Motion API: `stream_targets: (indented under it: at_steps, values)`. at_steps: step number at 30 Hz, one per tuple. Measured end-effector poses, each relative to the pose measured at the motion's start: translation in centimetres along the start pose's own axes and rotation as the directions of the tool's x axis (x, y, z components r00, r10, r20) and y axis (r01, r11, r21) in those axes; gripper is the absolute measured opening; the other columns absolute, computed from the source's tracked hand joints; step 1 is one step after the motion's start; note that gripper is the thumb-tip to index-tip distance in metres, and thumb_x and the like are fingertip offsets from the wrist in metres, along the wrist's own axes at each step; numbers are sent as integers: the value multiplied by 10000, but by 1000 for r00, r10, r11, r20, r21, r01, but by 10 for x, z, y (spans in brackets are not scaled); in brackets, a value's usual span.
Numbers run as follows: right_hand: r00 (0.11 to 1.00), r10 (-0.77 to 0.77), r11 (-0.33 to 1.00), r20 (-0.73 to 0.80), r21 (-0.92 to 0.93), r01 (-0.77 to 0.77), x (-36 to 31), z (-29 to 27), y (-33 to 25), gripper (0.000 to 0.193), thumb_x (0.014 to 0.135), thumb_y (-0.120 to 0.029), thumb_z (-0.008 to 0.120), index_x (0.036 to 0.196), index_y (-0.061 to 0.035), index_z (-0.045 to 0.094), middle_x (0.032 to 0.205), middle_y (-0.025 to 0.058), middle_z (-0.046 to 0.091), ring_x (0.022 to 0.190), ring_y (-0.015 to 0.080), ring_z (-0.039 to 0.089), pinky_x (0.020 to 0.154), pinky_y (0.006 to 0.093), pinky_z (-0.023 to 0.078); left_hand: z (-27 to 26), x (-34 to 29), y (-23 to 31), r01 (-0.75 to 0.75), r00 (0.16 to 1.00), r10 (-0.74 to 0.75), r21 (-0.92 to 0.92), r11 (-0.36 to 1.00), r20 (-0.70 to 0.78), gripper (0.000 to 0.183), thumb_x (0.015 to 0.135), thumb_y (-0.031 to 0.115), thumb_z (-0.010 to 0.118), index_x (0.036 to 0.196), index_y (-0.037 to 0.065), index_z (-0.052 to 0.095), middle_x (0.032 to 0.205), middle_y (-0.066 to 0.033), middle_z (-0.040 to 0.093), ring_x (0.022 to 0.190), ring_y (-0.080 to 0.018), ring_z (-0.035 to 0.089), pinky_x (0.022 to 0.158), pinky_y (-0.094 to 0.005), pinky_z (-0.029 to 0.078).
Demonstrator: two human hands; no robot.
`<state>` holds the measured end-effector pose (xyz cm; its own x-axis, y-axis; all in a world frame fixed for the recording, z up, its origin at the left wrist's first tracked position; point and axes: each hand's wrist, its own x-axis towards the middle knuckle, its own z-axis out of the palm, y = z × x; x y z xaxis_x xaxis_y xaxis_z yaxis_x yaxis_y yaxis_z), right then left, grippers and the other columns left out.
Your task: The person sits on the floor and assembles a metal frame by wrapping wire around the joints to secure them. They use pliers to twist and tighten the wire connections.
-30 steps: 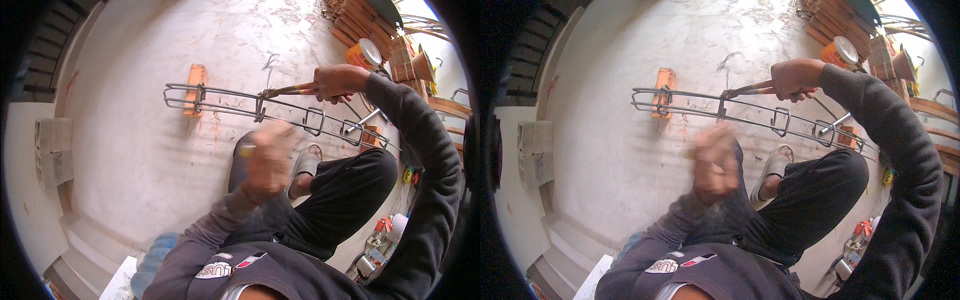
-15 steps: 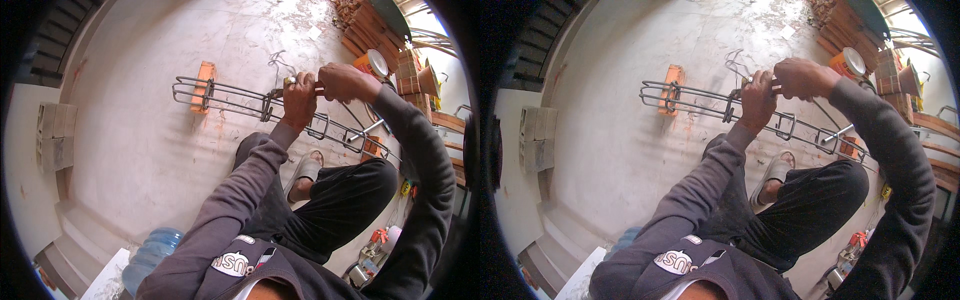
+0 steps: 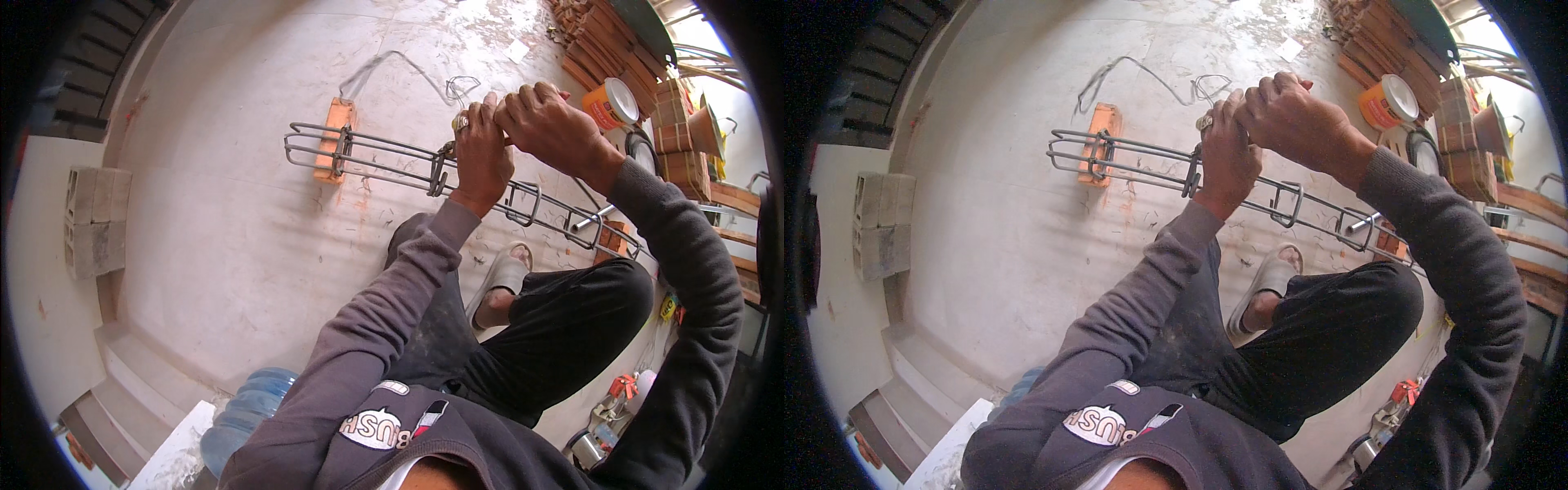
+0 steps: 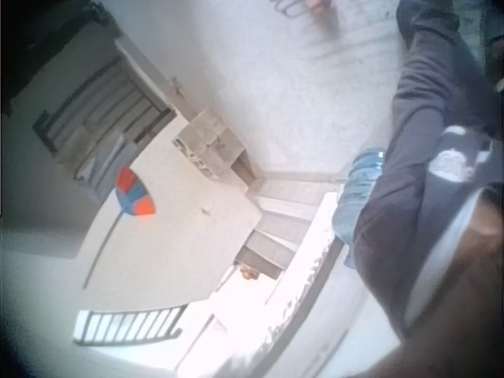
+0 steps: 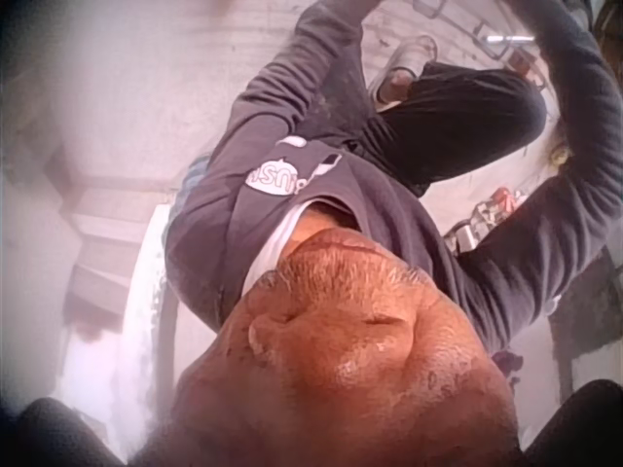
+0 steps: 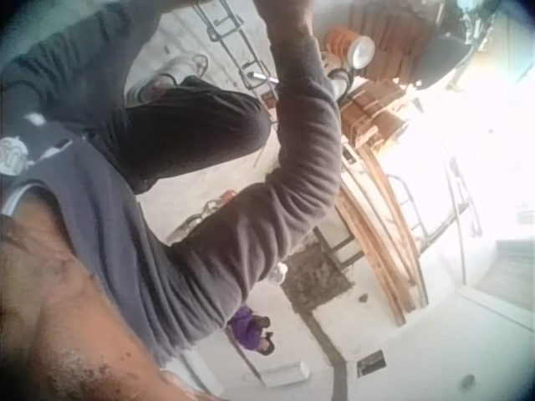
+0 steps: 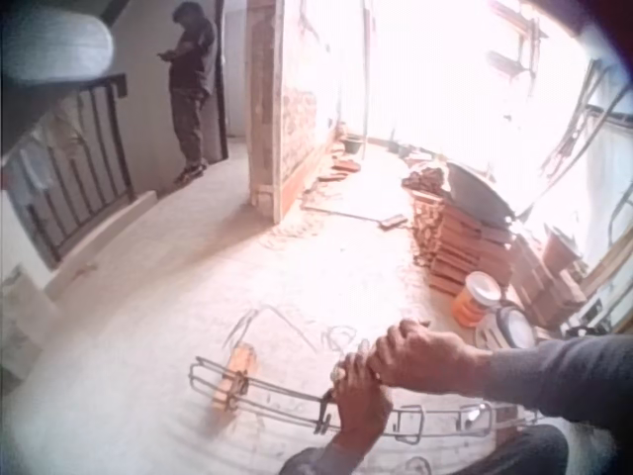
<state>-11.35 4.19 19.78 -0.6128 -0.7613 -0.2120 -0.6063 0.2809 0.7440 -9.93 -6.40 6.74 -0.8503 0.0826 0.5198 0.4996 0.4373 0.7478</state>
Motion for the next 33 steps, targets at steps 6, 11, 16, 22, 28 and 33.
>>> stream_targets:
  at_steps: [6, 11, 16, 22, 28, 33]
  values:
    - [979, 67, 940, 193, 317, -127, 6, -10, 1, 132, 841, -118, 661, 901, -2, 680, 786, 133, 690, 741, 233, 707, 627, 362, 572, 14, -14, 21, 41, 988, -17, 155, 987, -153, 655, 737, 32, 706, 1315, -52, 410, 1285, -201, 501, 1130, -392, 499, 1061, -511, 347]
    - [968, 102, 656, 230, 716, -239, 17, -7, 17, 130, 791, -96, 718, 838, 25, 707, 787, 184, 683, 759, 297, 703, 663, 389, 566, 17, -14, 24, 206, 967, -185, 113, 972, -174, 672, 724, 86, 772, 1304, 14, 441, 1119, -147, 579, 1056, -343, 546, 972, -484, 381]
    - [780, -90, 589, 620, 665, -460, 40, -8, 39, 203, 811, -128, 709, 884, 60, 697, 810, 163, 686, 691, 225, 683, 555, 336, 531, 21, 4, 17, 209, 962, -183, 120, 970, -202, 614, 705, 138, 803, 1229, 51, 495, 824, -95, 653, 822, -332, 648, 848, -446, 466]
    - [995, -58, 894, -75, 439, 85, 23, 15, 31, 202, 794, -200, 744, 890, -30, 696, 864, 86, 659, 731, 146, 656, 673, 325, 551, 11, 13, 1, 175, 980, -170, 45, 983, -103, 303, 788, 183, 718, 1025, 76, 561, 712, -146, 645, 658, -366, 652, 570, -453, 507]
    - [957, -105, 983, -271, -176, 58, 13, 10, 19, 256, 829, -240, 745, 1026, -120, 635, 932, -24, 590, 989, 119, 579, 989, 428, 434, 1, 23, -12, 283, 952, -301, -209, 936, -61, 306, 715, 166, 727, 986, 98, 603, 712, -162, 671, 713, -373, 679, 640, -453, 541]
    - [905, -163, 969, -392, -236, 72, 29, 34, 27, 246, 827, -283, 710, 990, -139, 594, 900, -43, 533, 936, 115, 547, 905, 330, 439, -7, 33, -21, 208, 976, -216, -310, 928, 8, 333, 672, 153, 771, 948, 61, 610, 706, -155, 674, 688, -365, 678, 646, -422, 541]
